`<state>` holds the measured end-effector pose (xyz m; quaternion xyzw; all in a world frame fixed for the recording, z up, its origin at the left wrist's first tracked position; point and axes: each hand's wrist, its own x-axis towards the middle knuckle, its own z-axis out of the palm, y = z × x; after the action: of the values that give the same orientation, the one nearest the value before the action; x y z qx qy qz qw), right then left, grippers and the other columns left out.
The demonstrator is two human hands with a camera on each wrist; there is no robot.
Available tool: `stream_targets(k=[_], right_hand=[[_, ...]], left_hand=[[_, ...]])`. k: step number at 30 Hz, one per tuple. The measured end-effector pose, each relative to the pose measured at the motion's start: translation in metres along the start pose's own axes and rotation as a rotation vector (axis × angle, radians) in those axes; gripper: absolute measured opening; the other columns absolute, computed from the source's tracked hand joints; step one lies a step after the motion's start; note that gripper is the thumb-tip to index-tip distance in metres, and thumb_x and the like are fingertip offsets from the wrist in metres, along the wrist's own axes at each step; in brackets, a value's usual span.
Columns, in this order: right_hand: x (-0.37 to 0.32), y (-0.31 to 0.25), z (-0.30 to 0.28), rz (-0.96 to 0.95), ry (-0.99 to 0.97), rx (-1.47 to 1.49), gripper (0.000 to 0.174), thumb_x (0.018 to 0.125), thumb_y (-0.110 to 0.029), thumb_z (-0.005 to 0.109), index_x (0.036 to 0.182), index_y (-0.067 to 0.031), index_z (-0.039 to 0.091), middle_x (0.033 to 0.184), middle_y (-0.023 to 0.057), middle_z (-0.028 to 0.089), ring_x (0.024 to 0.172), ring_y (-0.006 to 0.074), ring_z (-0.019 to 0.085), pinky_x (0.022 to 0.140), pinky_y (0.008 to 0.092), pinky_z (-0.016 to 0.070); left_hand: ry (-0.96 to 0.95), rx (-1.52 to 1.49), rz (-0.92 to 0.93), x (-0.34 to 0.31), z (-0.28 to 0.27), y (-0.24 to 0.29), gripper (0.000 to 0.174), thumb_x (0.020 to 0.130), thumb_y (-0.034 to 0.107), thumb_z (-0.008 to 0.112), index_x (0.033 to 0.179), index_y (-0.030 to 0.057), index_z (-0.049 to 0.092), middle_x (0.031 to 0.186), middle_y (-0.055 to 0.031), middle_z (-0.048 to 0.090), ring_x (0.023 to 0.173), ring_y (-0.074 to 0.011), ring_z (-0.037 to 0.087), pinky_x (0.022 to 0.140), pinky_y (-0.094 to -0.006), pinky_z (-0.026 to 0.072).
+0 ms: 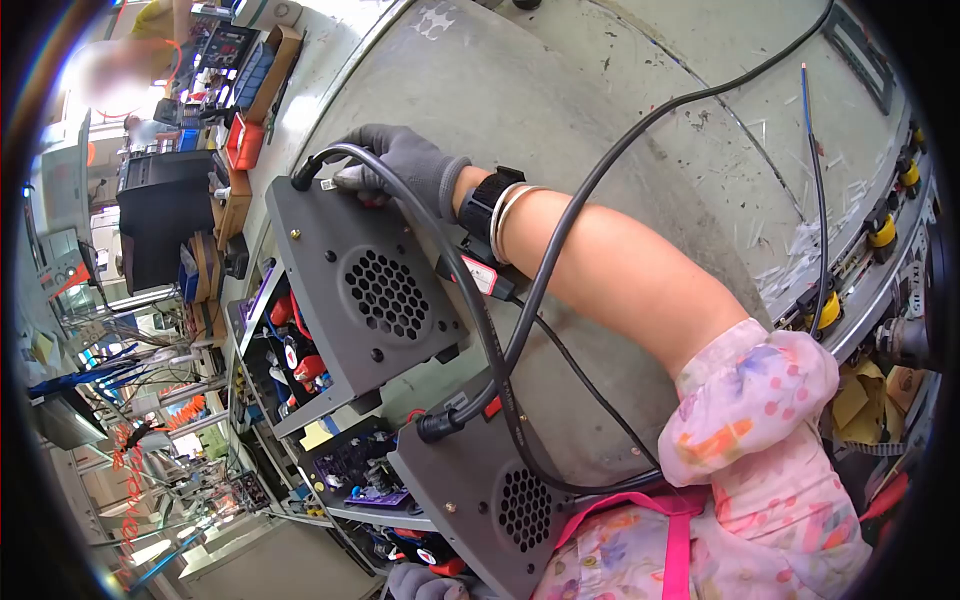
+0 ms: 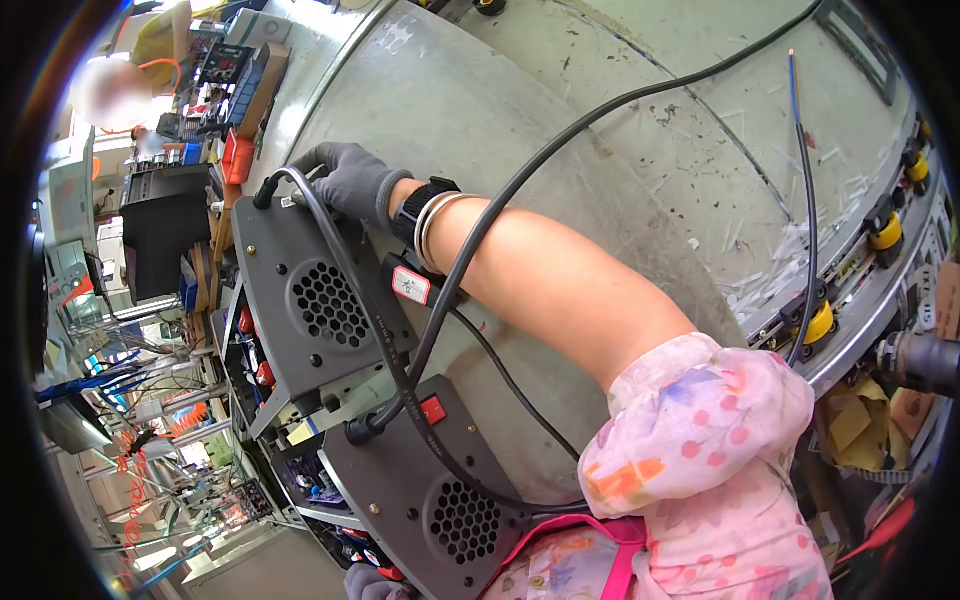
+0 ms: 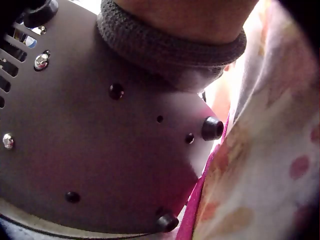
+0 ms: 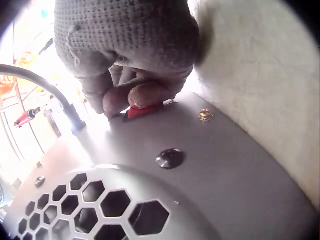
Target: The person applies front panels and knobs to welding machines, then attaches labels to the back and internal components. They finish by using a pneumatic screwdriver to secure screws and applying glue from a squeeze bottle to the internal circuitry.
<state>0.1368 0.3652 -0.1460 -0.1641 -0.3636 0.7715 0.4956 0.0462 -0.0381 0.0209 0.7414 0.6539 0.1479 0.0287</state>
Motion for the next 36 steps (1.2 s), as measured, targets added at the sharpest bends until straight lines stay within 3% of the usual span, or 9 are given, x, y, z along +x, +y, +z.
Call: stream_targets(k=[5, 26, 29, 32, 36], right_hand=[[0.001, -0.002, 0.001, 0.001, 0.010, -0.067, 0.052, 0.080, -0.025, 0.077, 0.122, -0.0029, 0.055, 0.082, 0.0037, 0.063, 0.065, 0.0092, 0.058, 0.058, 0.0232, 0.0503], [0.000, -0.011, 0.012, -0.045, 0.102, -0.396, 0.032, 0.086, -0.010, 0.064, 0.116, -0.0029, 0.059, 0.080, 0.0049, 0.062, 0.065, 0.0085, 0.056, 0.061, 0.0230, 0.0501], [-0.005, -0.017, 0.016, -0.056, 0.128, -0.492, 0.034, 0.085, -0.012, 0.064, 0.117, -0.0034, 0.059, 0.085, 0.0070, 0.065, 0.071, 0.0133, 0.061, 0.069, 0.0264, 0.0518], [-0.004, -0.014, 0.015, -0.197, 0.138, -0.653, 0.039, 0.083, -0.017, 0.066, 0.118, -0.0035, 0.058, 0.091, 0.0107, 0.067, 0.079, 0.0198, 0.065, 0.077, 0.0305, 0.0517], [-0.005, -0.021, 0.016, -0.149, 0.214, -0.903, 0.042, 0.080, -0.022, 0.066, 0.117, -0.0033, 0.059, 0.093, 0.0141, 0.068, 0.085, 0.0235, 0.066, 0.082, 0.0322, 0.0509]], left_hand=[[0.018, -0.006, 0.007, -0.001, 0.002, -0.001, 0.032, 0.087, 0.025, 0.057, 0.063, 0.0077, 0.046, 0.062, -0.0080, 0.046, 0.059, -0.0258, 0.045, 0.058, -0.0368, 0.0387], [0.061, -0.016, 0.012, 0.001, 0.005, 0.000, 0.034, 0.088, 0.027, 0.058, 0.063, 0.0073, 0.046, 0.059, -0.0075, 0.045, 0.058, -0.0248, 0.044, 0.056, -0.0363, 0.0372], [0.079, -0.021, 0.032, 0.001, 0.007, -0.001, 0.033, 0.089, 0.027, 0.057, 0.064, 0.0070, 0.046, 0.058, -0.0076, 0.045, 0.057, -0.0250, 0.044, 0.055, -0.0365, 0.0370], [0.068, -0.018, 0.041, 0.000, 0.006, -0.002, 0.033, 0.089, 0.027, 0.057, 0.065, 0.0070, 0.045, 0.059, -0.0077, 0.045, 0.056, -0.0250, 0.043, 0.054, -0.0367, 0.0368], [0.064, -0.012, 0.043, -0.001, 0.006, -0.002, 0.035, 0.091, 0.028, 0.055, 0.065, 0.0075, 0.044, 0.058, -0.0073, 0.044, 0.054, -0.0245, 0.043, 0.054, -0.0365, 0.0362]])
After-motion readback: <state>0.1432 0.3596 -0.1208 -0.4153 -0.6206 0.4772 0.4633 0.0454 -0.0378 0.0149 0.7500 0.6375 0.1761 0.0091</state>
